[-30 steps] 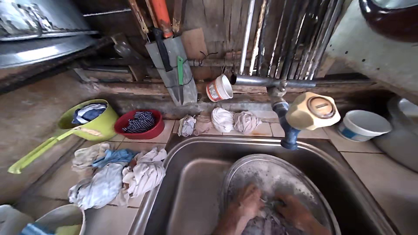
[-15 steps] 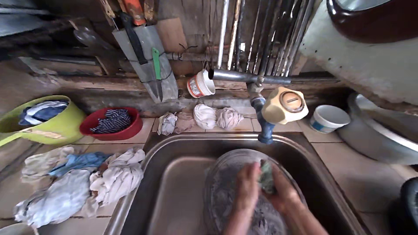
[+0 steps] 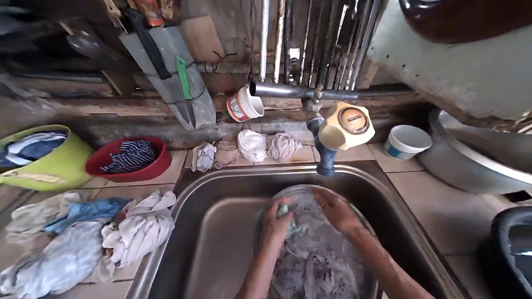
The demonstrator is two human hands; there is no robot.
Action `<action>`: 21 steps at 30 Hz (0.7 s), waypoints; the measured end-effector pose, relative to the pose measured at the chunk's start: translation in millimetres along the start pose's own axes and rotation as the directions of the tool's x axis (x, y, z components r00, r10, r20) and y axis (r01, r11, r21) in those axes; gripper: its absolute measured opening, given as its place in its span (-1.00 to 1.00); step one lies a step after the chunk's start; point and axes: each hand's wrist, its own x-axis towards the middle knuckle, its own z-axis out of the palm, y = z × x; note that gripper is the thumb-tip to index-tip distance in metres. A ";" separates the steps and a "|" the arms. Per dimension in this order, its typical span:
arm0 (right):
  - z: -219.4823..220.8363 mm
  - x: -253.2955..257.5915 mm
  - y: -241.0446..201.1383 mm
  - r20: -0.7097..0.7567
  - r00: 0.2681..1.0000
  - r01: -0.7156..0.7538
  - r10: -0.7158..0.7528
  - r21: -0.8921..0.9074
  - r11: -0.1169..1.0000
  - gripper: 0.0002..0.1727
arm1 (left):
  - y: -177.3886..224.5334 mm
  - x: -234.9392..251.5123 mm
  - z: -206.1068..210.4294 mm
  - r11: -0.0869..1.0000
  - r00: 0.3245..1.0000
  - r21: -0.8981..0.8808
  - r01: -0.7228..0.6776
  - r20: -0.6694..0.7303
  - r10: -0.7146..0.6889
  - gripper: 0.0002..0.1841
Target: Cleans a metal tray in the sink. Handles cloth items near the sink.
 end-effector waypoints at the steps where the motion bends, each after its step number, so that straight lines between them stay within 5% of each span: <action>1: 7.2 4.0 13.4 0.047 0.998 -0.024 0.032 -0.154 0.988 -0.46 | 0.7 2.4 0.4 0.953 0.998 0.299 -0.053 0.045 0.041 -0.49; 3: 29.4 0.0 28.1 0.153 0.982 -0.060 0.109 -0.296 0.953 -0.28 | -3.0 3.8 7.5 0.732 0.989 0.671 -0.116 0.148 0.021 -0.49; 6: 45.7 -9.5 28.6 0.274 0.951 -0.067 0.146 -0.277 0.959 -0.48 | -7.9 2.1 9.6 0.516 0.942 0.845 -0.138 0.273 -0.195 -0.56; 9: 23.3 -8.9 36.9 0.223 0.973 0.022 -0.055 0.149 0.989 -0.72 | 19.5 -0.5 -7.7 0.540 0.901 0.814 -0.211 0.376 -0.215 -0.67; 11: 12.0 -9.7 33.6 0.102 0.994 -0.016 -0.025 0.381 0.924 -0.77 | 52.1 -8.4 -20.1 0.620 0.914 0.750 -0.231 0.385 -0.126 -0.70; 14: 10.6 -5.7 31.5 0.048 0.998 -0.028 0.028 -0.015 1.000 -0.55 | 91.4 -18.4 -24.4 0.671 0.933 0.675 -0.306 0.352 0.072 -0.57; 16: 25.0 -10.2 27.3 0.059 0.995 0.092 -0.082 -0.199 0.976 -0.45 | 98.2 -21.0 -18.6 0.659 0.935 0.677 -0.328 0.331 0.125 -0.44; 19: 47.2 -18.5 34.1 0.209 0.932 0.346 -0.295 -0.275 0.897 -0.56 | 86.3 -22.6 -7.0 0.609 0.948 0.739 -0.288 0.309 0.073 -0.31; 21: 45.2 -13.3 38.3 0.321 0.927 0.323 -0.194 -0.417 0.850 -0.57 | 73.0 -24.8 -3.8 0.586 0.955 0.768 -0.258 0.296 0.032 -0.30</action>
